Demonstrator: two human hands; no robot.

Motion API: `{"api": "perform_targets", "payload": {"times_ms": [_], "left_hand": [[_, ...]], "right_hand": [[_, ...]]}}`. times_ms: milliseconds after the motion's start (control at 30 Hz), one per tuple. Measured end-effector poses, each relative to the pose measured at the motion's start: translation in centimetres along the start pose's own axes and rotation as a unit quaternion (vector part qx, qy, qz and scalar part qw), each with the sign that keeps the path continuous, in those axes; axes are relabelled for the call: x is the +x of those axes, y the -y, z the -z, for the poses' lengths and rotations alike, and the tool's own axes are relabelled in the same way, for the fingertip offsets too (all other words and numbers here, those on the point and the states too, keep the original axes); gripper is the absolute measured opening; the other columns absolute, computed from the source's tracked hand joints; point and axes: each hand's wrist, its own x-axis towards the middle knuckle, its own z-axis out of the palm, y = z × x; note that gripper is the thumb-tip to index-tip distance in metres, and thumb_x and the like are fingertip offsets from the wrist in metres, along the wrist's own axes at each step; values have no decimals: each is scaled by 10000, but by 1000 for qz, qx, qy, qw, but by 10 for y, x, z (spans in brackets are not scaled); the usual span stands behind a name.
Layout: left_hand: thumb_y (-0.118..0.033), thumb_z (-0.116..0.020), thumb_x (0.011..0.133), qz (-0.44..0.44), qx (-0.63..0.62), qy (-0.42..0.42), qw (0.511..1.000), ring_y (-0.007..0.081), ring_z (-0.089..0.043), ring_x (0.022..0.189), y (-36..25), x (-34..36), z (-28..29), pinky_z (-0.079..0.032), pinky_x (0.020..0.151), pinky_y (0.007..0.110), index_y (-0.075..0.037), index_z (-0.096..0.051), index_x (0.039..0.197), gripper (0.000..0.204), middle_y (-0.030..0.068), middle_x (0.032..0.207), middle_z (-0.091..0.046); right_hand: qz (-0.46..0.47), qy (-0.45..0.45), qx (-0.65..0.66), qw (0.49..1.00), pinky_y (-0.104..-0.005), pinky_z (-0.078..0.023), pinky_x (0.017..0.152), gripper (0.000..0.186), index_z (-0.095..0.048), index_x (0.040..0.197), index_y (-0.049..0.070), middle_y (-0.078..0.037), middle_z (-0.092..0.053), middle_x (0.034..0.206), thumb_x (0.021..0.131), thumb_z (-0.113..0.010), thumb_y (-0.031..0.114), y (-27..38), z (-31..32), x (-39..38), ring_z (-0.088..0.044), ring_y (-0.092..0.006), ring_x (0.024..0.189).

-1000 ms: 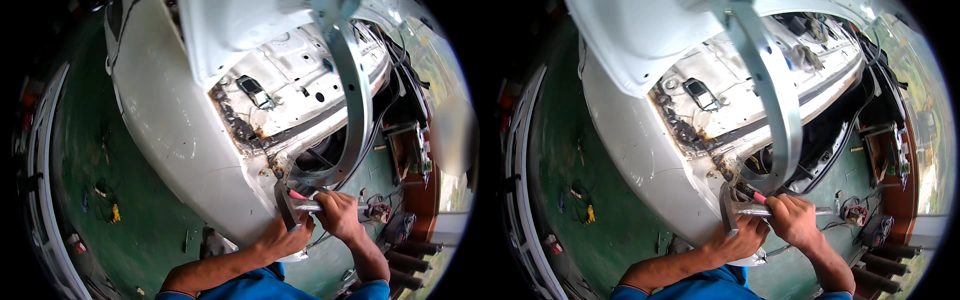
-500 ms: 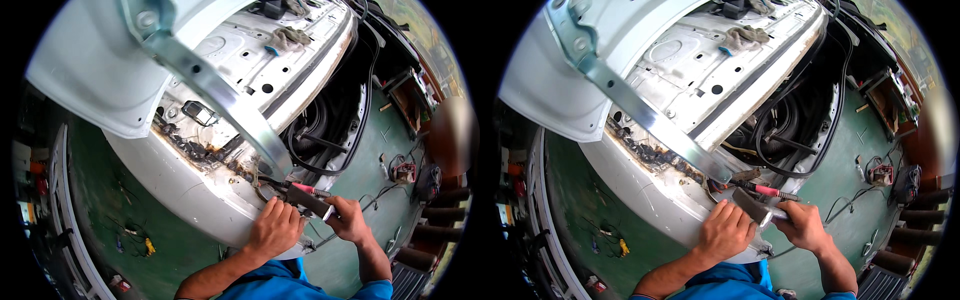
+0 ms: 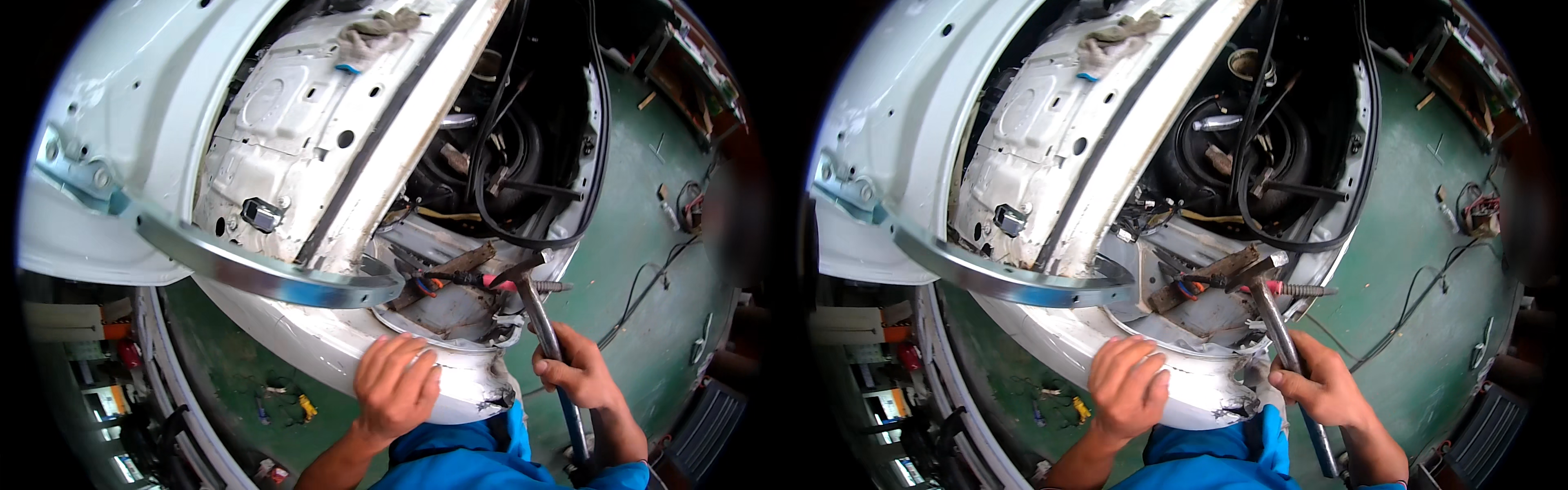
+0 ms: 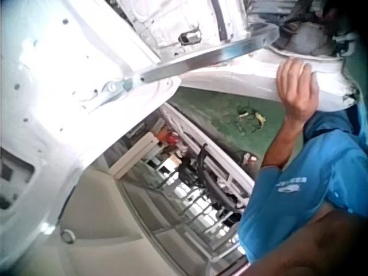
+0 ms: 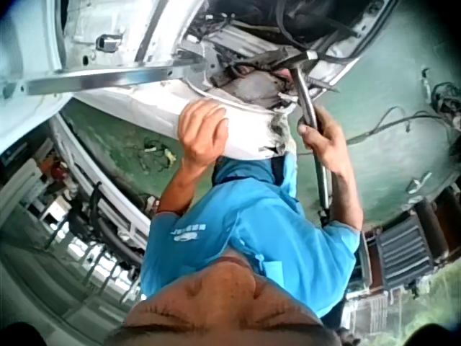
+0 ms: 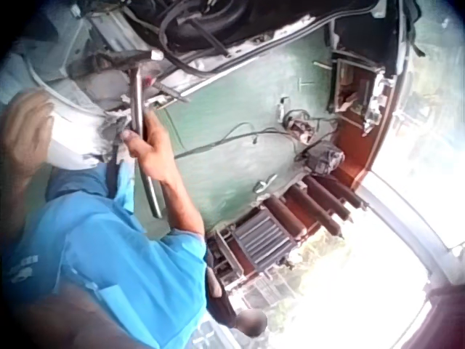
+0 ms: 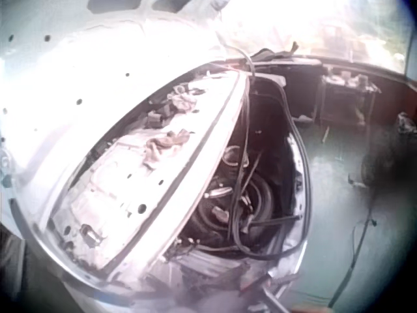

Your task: The person uses a hammer and chisel to remove old sealant and reshape the front bumper area of a white car. They then use a welding torch to weld a metal bracket to the car's frame. Finally, they use pliers to remove debris from the bumper area.

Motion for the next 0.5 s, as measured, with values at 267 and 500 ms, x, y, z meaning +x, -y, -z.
{"api": "perform_targets", "payload": {"times_ms": [267,500], "left_hand": [[-189,-639,892,18,87,8,996,315,-666,919,1,-9,-8,-468,948,482,-29,-702,967,188,126,987,-697],[-167,-609,868,35,124,19,991,321,-663,908,-4,-8,-12,-454,960,481,2,-690,994,227,147,965,-702]], "right_hand": [[-45,-28,19,998,-252,-435,567,588,-503,1351,-48,-40,-598,823,825,-715,110,-39,40,13,-532,-94,647],[-44,25,68,996,-259,-475,636,624,-418,1482,-44,-38,-629,883,896,-624,14,-41,46,24,-567,-96,702]]}}
